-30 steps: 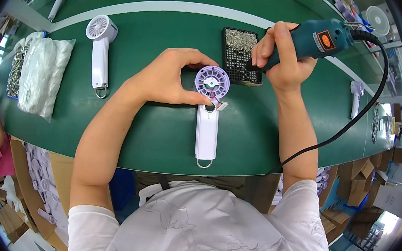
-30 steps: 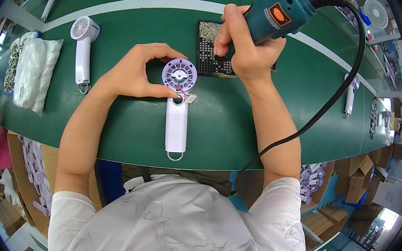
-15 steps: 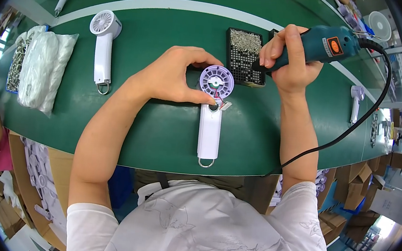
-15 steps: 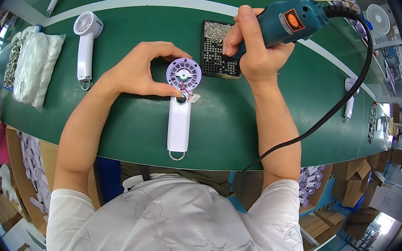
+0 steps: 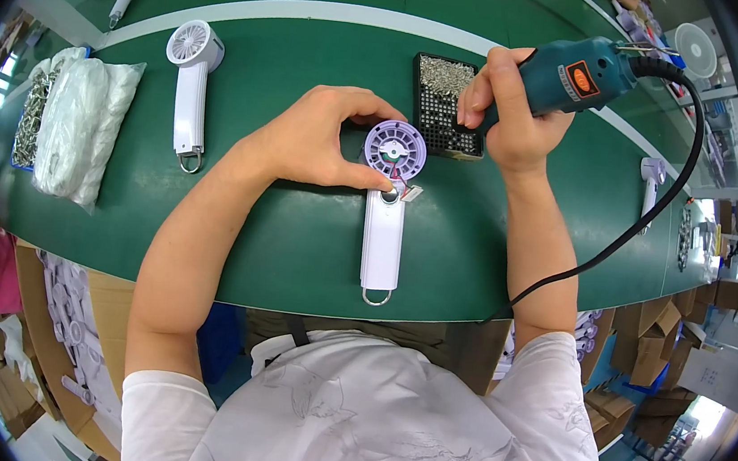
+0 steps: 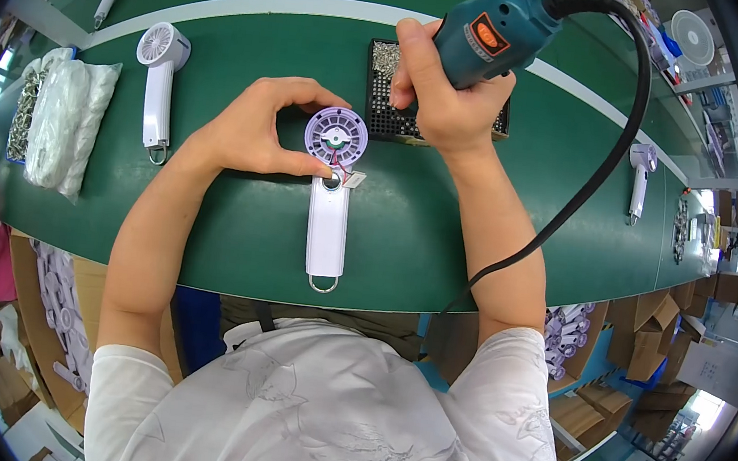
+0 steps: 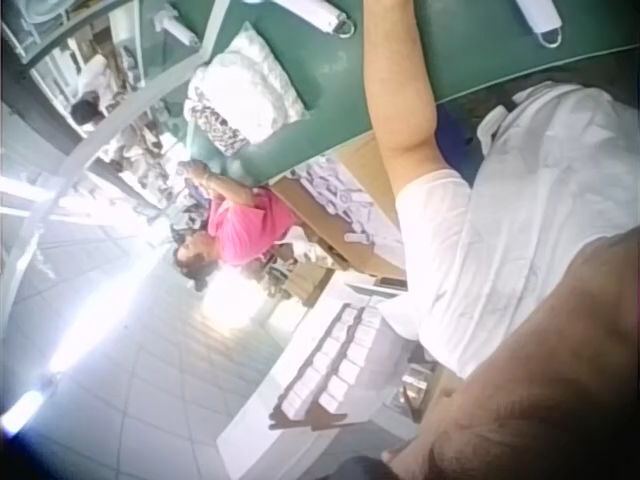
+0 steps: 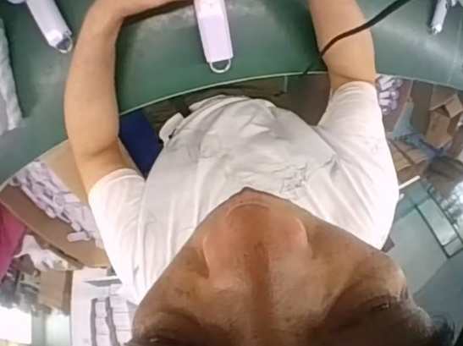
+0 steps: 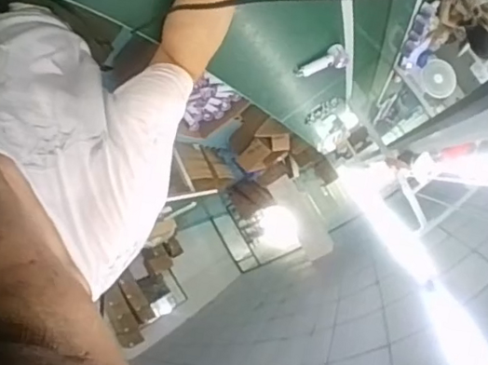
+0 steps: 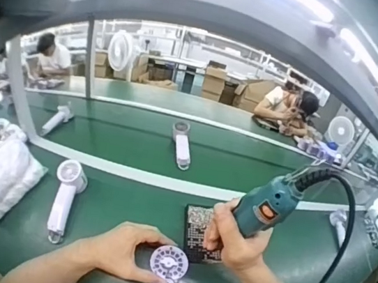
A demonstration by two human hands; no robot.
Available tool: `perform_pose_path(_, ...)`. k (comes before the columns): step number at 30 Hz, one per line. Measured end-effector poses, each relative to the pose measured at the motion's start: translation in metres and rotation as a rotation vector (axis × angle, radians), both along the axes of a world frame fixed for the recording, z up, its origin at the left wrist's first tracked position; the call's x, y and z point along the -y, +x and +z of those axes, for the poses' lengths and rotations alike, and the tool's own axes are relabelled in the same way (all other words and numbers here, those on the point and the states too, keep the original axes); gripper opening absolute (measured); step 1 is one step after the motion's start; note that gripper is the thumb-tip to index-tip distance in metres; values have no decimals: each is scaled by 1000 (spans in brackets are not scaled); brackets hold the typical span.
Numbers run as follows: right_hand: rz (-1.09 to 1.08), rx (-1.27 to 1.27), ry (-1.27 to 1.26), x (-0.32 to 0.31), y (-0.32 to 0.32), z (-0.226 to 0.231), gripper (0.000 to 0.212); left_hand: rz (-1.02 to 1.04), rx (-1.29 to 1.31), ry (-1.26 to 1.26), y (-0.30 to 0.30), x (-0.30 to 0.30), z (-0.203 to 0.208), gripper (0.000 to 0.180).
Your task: The person assembles handheld fans by taking fan bodies and driving screws into the fan heads and handles using an electric screwdriver.
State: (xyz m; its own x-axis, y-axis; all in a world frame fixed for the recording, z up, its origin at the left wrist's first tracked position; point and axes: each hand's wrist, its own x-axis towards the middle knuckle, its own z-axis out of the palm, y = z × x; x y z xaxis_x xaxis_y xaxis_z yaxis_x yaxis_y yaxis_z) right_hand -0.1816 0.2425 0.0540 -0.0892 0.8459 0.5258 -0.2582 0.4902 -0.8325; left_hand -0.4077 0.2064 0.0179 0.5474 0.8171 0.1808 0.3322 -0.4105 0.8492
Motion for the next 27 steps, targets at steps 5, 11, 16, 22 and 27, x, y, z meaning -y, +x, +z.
perform_pose_path(5,-51,82,45,3,1,-1,6,-2,10,5,0,0,-2,63)
perform_pose_path(11,40,-164,97,8,6,23,6,-17,23,31,0,-1,-6,62)
perform_pose_path(16,150,-246,64,22,8,40,12,-26,37,36,-1,-2,-7,61)
perform_pose_path(22,215,-203,-4,37,-4,44,15,-25,45,20,0,0,-6,60)
perform_pose_path(27,216,-182,-45,40,-10,41,14,-18,54,19,-2,0,-8,60)
